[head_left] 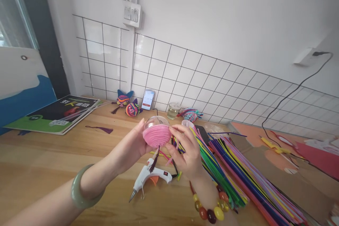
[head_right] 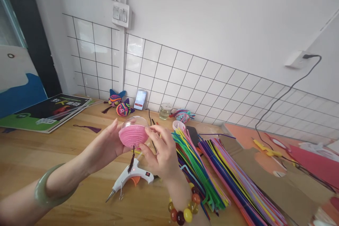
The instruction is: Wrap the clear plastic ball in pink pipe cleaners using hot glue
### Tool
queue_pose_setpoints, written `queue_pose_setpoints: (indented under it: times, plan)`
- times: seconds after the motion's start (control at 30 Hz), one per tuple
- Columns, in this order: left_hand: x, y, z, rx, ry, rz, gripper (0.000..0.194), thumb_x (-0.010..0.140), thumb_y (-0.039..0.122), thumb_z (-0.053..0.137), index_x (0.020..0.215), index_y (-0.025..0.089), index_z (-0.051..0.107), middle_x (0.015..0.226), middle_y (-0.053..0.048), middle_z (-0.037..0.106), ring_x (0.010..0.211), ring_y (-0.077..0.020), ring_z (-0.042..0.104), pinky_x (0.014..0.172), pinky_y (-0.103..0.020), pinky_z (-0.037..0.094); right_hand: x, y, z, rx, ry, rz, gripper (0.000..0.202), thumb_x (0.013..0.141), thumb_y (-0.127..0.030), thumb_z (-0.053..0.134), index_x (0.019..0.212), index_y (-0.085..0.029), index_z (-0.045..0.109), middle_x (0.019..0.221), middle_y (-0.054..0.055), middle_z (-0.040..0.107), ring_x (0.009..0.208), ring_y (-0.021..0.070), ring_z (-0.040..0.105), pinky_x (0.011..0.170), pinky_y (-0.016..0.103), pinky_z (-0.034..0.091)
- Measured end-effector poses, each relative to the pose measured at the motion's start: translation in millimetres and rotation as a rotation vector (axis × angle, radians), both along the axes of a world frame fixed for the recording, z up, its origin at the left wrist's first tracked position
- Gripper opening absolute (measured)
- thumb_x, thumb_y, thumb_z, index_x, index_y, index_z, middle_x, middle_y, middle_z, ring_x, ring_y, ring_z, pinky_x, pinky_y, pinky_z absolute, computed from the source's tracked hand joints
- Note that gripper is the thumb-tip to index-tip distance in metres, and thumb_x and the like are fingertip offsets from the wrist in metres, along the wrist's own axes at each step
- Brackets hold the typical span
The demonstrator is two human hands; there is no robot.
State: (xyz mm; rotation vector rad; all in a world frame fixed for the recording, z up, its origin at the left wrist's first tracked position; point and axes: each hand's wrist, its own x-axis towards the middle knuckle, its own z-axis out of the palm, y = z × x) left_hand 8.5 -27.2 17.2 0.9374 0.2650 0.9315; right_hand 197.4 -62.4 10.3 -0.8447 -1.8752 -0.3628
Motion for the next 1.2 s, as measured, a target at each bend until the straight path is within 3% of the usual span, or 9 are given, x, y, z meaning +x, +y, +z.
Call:
queue_pose_setpoints:
  times: [0.13, 0.33, 0.47, 0.63, 0.8, 0.93, 1.2]
  plan:
    - [-0.8, -2.0, 4.1, -0.023, 0.003, -0.096, 0.061, 0.091, 0.065, 0.045, 0.129, 0.021, 0.062, 0.121, -0.012, 0.066, 0.111, -0.0246, 0.061, 0.094, -0.034, 0.051, 5.4, 7.1, -7.0, -0.084, 0.043, 0.025, 0.049, 0.09, -0.043, 0.063, 0.133, -0.02, 0.052, 0.123, 0.015, 0.059, 0.116, 0.0276, 0.059, 0.097, 0.047, 0.052]
    - [-1.7, -1.5, 2.3, -0.095, 0.109, -0.106, 0.062, 0.09, 0.066, 0.044, 0.13, 0.019, 0.057, 0.114, -0.014, 0.066, 0.1, -0.0238, 0.062, 0.091, -0.039, 0.052, 10.0, 11.0, -12.2, -0.275, 0.104, 0.104, 0.064, 0.086, -0.053, 0.065, 0.139, -0.024, 0.044, 0.136, 0.014, 0.053, 0.131, 0.0298, 0.049, 0.109, 0.05, 0.043]
    - [-1.9, -1.2, 2.0, -0.103, 0.122, -0.14, 0.059, 0.095, 0.062, 0.037, 0.123, 0.015, 0.06, 0.103, -0.013, 0.067, 0.088, -0.0214, 0.063, 0.09, -0.039, 0.051, 11.4, 7.6, -11.4, -0.432, 0.169, 0.164, 0.058, 0.089, -0.046, 0.064, 0.14, -0.03, 0.042, 0.144, 0.01, 0.048, 0.136, 0.029, 0.045, 0.112, 0.049, 0.042]
    - [-0.7, -2.6, 5.2, -0.151, 0.126, -0.124, 0.056, 0.098, 0.058, 0.032, 0.12, 0.015, 0.06, 0.101, -0.013, 0.067, 0.086, -0.0209, 0.063, 0.088, -0.038, 0.051, 14.7, 6.8, -13.1, -0.582, 0.262, 0.263, 0.046, 0.098, -0.031, 0.047, 0.142, -0.033, 0.039, 0.149, 0.006, 0.045, 0.139, 0.0256, 0.043, 0.117, 0.049, 0.037]
    - [0.2, -2.0, 6.3, -0.198, 0.16, -0.089, 0.052, 0.101, 0.05, 0.031, 0.126, 0.014, 0.058, 0.099, -0.013, 0.069, 0.09, -0.0218, 0.066, 0.083, -0.034, 0.053, 13.9, 9.3, -14.2, -0.58, 0.279, 0.27, 0.051, 0.093, -0.024, 0.053, 0.142, -0.032, 0.039, 0.147, 0.006, 0.049, 0.137, 0.0253, 0.047, 0.115, 0.049, 0.039]
    - [1.2, -1.3, 5.5, -0.217, 0.142, -0.046, 0.044, 0.101, 0.042, 0.038, 0.126, 0.012, 0.06, 0.108, -0.015, 0.071, 0.097, -0.0219, 0.068, 0.092, -0.034, 0.052, 9.6, 10.0, -13.4, -0.516, 0.263, 0.243, 0.054, 0.089, -0.022, 0.059, 0.139, -0.032, 0.042, 0.142, 0.007, 0.053, 0.131, 0.0254, 0.053, 0.112, 0.047, 0.045]
    - [1.6, -1.9, 5.0, -0.236, 0.061, 0.029, 0.033, 0.101, 0.027, 0.043, 0.119, 0.012, 0.066, 0.115, -0.014, 0.072, 0.097, -0.0187, 0.068, 0.091, -0.032, 0.055, 5.4, 9.6, -16.1, -0.452, 0.234, 0.193, 0.058, 0.086, -0.015, 0.06, 0.139, -0.031, 0.043, 0.143, 0.008, 0.052, 0.133, 0.0246, 0.05, 0.111, 0.045, 0.046]
